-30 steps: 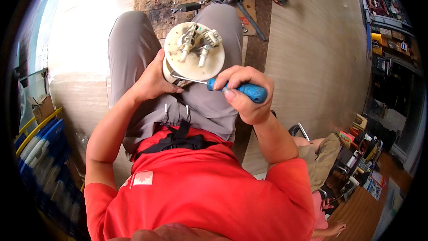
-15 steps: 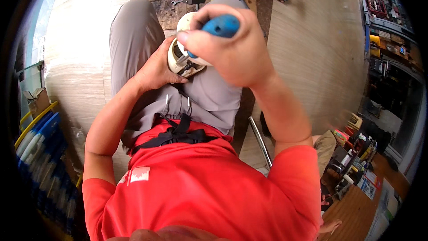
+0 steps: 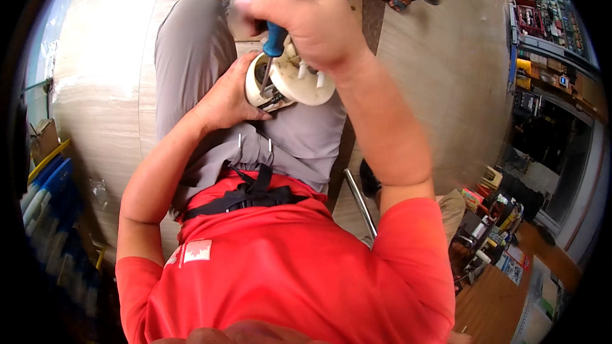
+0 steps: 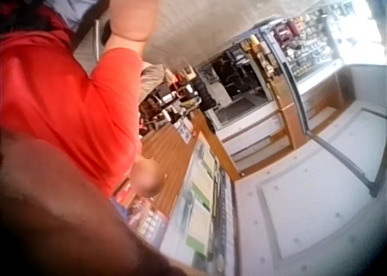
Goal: The person disassembles and works on a fuel pump assembly using a screwdriver and by hand while sitting.
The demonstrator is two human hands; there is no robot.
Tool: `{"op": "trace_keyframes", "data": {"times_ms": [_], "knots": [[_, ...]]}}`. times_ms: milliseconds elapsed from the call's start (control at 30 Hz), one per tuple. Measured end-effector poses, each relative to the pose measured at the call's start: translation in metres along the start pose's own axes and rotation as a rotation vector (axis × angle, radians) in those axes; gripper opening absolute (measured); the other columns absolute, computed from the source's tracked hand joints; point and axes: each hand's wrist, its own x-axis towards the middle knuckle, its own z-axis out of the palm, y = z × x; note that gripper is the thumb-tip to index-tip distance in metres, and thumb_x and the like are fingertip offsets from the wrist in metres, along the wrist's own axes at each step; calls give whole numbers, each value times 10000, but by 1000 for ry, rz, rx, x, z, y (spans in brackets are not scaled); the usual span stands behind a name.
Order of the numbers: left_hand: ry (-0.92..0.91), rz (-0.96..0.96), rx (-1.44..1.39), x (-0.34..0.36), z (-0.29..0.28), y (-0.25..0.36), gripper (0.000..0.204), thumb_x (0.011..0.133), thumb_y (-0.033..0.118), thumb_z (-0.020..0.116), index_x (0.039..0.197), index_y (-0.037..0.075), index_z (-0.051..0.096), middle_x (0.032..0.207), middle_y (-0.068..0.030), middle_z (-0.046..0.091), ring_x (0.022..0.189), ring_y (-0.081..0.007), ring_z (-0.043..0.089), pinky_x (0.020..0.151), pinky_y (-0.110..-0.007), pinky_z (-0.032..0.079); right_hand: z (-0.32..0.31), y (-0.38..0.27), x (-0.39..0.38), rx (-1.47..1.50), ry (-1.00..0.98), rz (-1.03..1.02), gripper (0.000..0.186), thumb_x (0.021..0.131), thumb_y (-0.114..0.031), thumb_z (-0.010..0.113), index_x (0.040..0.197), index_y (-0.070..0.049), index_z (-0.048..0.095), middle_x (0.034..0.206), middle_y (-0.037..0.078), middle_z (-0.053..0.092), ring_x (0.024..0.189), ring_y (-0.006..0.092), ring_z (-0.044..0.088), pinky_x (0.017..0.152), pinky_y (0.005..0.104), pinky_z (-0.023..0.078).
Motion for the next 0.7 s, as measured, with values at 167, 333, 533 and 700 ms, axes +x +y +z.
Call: {"op": "trace_keyframes", "data": {"times_ms": [167, 333, 533, 700], "knots": [[28, 34, 55, 2, 4, -15, 1091, 537, 102, 933, 1440, 14, 326, 1353, -211, 484, 1302, -346, 469, 1125, -384, 365, 1, 18, 2, 419, 6, 31, 126, 943, -122, 654, 947, -88, 532, 717, 48, 520, 575, 139, 511, 478, 284, 417], [10, 1, 62, 2, 4, -15, 1095, 520, 90, 934, 1432, 0, 337, 1346, -219, 495, 1295, -353, 475, 1121, -386, 367, -5, 29, 19, 480, 45, 149, 370, 1001, -467, 538, 867, -125, 501, 643, 39, 460, 505, 153, 453, 420, 280, 371], [26, 12, 78, 2, 7, -18, 1089, 510, 75, 933, 1424, -5, 346, 1341, -215, 505, 1289, -346, 483, 1115, -381, 374, -3, 32, 15, 570, 10, 119, 510, 982, -606, 454, 813, -126, 484, 595, 42, 434, 455, 161, 421, 391, 297, 356], [-48, -29, -115, 8, -1, -14, 1081, 514, 72, 930, 1421, -7, 348, 1326, -203, 520, 1274, -333, 501, 1103, -374, 391, 5, 19, 7, 502, 63, 56, 398, 987, -477, 465, 806, -124, 484, 584, 49, 444, 455, 177, 435, 394, 309, 361]]}}
